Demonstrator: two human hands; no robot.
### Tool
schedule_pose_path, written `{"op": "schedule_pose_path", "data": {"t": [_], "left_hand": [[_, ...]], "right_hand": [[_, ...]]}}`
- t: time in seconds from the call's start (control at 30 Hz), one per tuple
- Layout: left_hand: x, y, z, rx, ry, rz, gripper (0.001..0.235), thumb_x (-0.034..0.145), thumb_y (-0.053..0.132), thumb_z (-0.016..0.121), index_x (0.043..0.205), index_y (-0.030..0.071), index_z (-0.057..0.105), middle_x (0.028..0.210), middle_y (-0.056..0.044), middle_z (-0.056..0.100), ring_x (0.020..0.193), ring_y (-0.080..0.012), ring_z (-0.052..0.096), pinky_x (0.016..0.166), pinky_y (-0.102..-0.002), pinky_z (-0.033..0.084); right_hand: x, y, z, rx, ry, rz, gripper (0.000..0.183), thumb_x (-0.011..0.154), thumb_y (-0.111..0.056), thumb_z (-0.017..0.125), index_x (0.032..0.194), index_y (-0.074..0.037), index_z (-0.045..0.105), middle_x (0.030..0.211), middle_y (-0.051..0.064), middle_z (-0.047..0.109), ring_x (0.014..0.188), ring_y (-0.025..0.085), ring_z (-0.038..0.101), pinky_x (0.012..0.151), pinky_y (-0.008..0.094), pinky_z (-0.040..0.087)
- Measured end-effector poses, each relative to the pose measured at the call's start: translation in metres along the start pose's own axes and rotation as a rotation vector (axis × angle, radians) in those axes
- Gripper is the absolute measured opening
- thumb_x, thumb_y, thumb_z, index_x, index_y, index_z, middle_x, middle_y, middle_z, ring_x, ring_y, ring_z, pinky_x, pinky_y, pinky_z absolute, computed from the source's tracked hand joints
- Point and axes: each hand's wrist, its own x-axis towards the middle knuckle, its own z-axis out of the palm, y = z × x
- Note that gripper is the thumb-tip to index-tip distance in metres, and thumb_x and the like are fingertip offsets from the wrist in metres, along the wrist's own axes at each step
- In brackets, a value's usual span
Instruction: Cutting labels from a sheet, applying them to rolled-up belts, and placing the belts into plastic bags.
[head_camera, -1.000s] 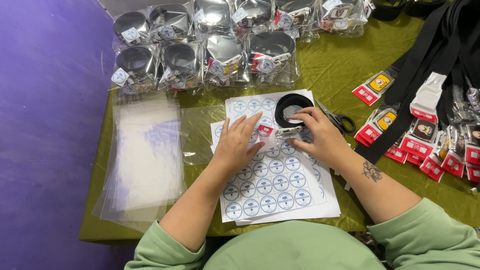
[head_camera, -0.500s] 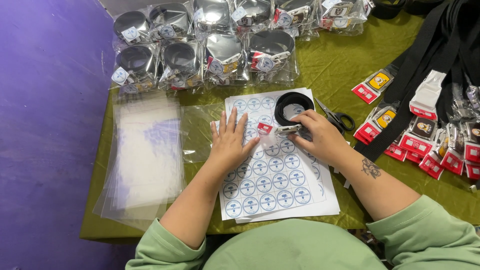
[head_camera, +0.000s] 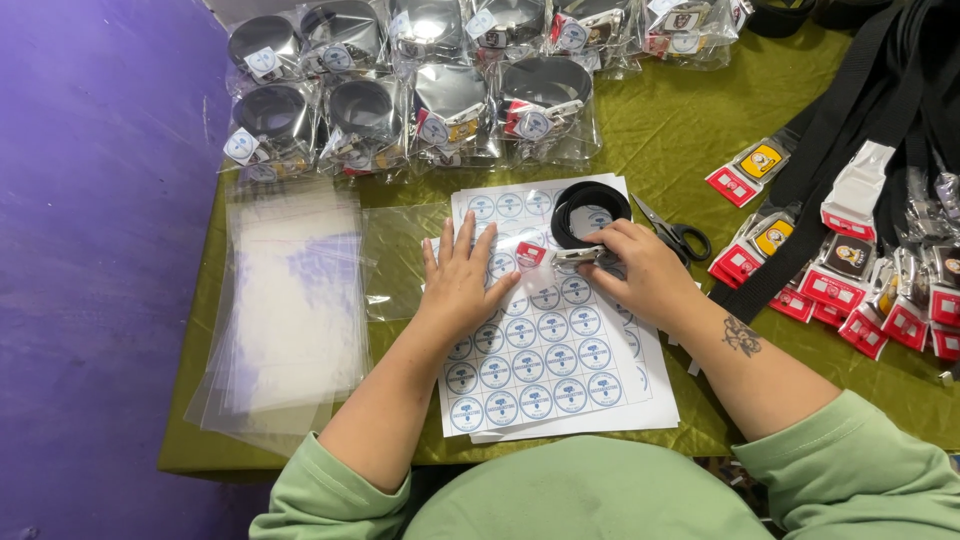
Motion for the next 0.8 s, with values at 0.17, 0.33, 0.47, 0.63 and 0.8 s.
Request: {"op": "schedule_pose_path", "data": {"t": [0.17, 0.33, 0.47, 0.63, 0.8], "left_hand": [[0.002, -0.002, 0.002, -0.036, 0.141, 0.122, 0.069, 0.097, 0.04, 0.062, 0.156, 0.014, 0.038, 0.166, -0.021, 0.022, 0.153, -0.0466, 0.014, 0.116, -0.074, 0.007], [0.0, 0.007, -0.002, -0.232, 0.262, 0.313, 0.066, 0.098, 0.036, 0.061, 0.157, 0.018, 0.038, 0.162, -0.017, 0.034, 0.152, -0.0426, 0.024, 0.118, -0.071, 0.014], [-0.005, 0.018, -0.009, -0.384, 0.279, 0.496, 0.09, 0.084, 0.045, 0.08, 0.157, 0.015, 0.036, 0.159, -0.018, 0.04, 0.148, -0.041, 0.037, 0.121, -0.059, 0.029], [0.001, 0.006, 0.006, -0.364, 0.31, 0.52, 0.095, 0.077, 0.044, 0.087, 0.156, 0.02, 0.04, 0.157, -0.008, 0.045, 0.145, -0.0324, 0.043, 0.122, -0.048, 0.035], [0.001, 0.007, 0.001, -0.297, 0.218, 0.49, 0.041, 0.088, 0.031, 0.081, 0.124, 0.018, 0.069, 0.136, -0.008, 0.063, 0.134, -0.034, 0.055, 0.112, -0.047, 0.045]], "right_hand": [[0.0, 0.0, 0.002, 0.029, 0.087, -0.031, 0.028, 0.09, -0.026, 0.078, 0.114, -0.013, 0.073, 0.1, 0.006, 0.069, 0.091, 0.026, 0.069, 0.088, 0.038, 0.055], [0.0, -0.007, -0.001, 0.111, 0.161, -0.089, 0.024, 0.093, -0.026, 0.078, 0.113, -0.013, 0.074, 0.097, 0.004, 0.07, 0.084, 0.022, 0.065, 0.082, 0.035, 0.054], [-0.003, -0.026, -0.002, 0.148, 0.098, -0.21, 0.025, 0.089, -0.023, 0.079, 0.111, -0.013, 0.075, 0.096, 0.005, 0.071, 0.084, 0.024, 0.067, 0.079, 0.036, 0.055], [-0.006, -0.033, 0.001, 0.114, -0.036, -0.275, 0.029, 0.086, -0.025, 0.08, 0.111, -0.01, 0.074, 0.098, 0.009, 0.072, 0.085, 0.03, 0.07, 0.077, 0.041, 0.058], [-0.007, -0.037, -0.007, 0.13, -0.033, -0.24, 0.052, 0.077, -0.024, 0.086, 0.123, -0.011, 0.068, 0.124, 0.012, 0.064, 0.102, 0.035, 0.069, 0.079, 0.044, 0.061]]}}
